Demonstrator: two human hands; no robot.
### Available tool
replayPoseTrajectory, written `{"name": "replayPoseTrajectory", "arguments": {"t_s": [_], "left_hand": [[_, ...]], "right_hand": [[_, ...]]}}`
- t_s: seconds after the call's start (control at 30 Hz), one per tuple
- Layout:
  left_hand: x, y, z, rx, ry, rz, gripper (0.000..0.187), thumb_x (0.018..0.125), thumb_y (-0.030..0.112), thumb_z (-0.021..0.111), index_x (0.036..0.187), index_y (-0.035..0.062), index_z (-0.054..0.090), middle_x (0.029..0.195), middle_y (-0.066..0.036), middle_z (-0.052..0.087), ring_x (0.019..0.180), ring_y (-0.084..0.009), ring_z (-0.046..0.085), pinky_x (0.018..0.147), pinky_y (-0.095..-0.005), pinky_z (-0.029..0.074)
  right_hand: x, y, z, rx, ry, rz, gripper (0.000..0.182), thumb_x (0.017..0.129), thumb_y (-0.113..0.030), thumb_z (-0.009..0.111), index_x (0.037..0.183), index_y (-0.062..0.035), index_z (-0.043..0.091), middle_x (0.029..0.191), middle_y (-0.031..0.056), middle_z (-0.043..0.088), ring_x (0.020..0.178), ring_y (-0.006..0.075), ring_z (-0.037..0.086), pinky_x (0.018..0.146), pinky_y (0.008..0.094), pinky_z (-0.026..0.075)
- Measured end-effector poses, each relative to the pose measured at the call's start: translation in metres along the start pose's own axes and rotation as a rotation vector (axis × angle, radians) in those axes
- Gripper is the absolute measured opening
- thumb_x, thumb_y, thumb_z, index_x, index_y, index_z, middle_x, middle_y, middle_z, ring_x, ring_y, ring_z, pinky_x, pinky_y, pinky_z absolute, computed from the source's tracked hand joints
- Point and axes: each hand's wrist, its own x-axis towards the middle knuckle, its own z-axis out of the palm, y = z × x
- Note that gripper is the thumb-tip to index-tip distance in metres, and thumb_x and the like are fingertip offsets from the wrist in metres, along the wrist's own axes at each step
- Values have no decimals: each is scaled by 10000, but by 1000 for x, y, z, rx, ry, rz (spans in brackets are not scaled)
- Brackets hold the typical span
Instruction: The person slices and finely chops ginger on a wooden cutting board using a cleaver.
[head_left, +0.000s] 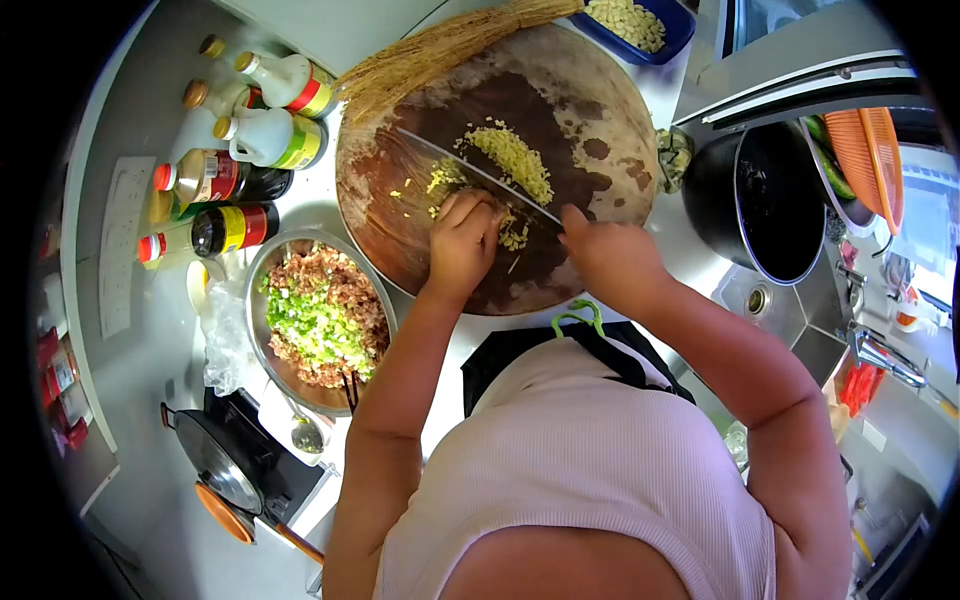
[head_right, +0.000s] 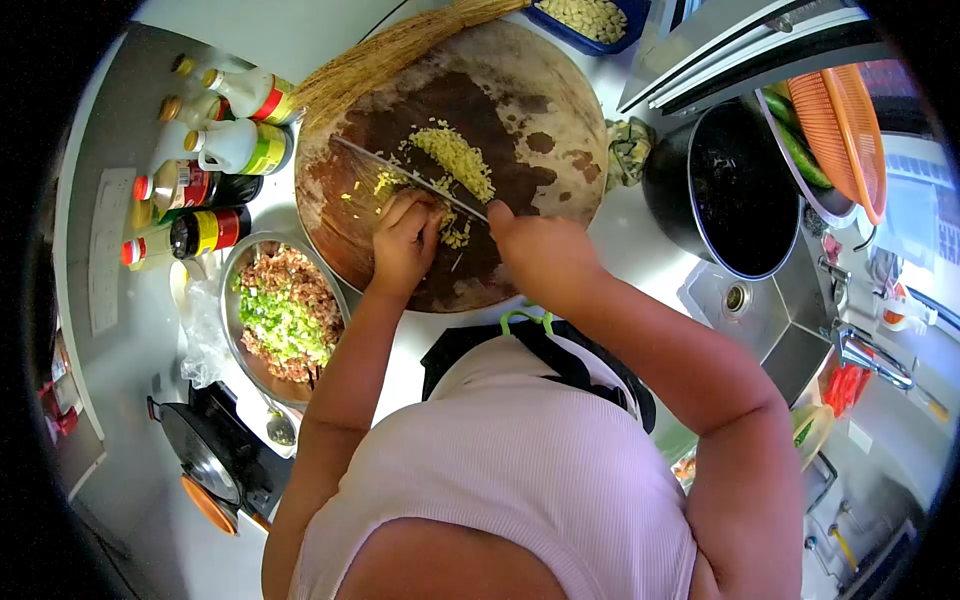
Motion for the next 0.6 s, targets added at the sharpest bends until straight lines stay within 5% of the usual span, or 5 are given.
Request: {"name": "replayPoseTrajectory", "arguments": {"t_s": [0.13,0.33,0.6], "left_hand": [[7,3,-11,-7,-78,31,125,739,-29,697,842,3,632,952,-137,641,907,-343,623,782,-412,522],[5,5,-16,45,-110,70,139,724,-32,690,848,2,637,963,-134,645,920,-336,624,787,-402,531],[0,1,-9,10,-69,40,120,724,-26,687,823,6,626,949,-124,652,913,-327,631,784,-401,534]], "right_hand": [[-1,0,-7,9,76,-34,196,974,-242,523,1055,-68,481,694,153,661,686,390,665,623,521,499],[-27,-13,-42,-52,-126,80,186,893,-140,561,1050,-64,498,798,190,689,790,391,692,661,495,530],[0,-6,4,33,7,9,210,987,-249,506,1072,-64,458,745,185,660,723,420,653,627,525,494]]}}
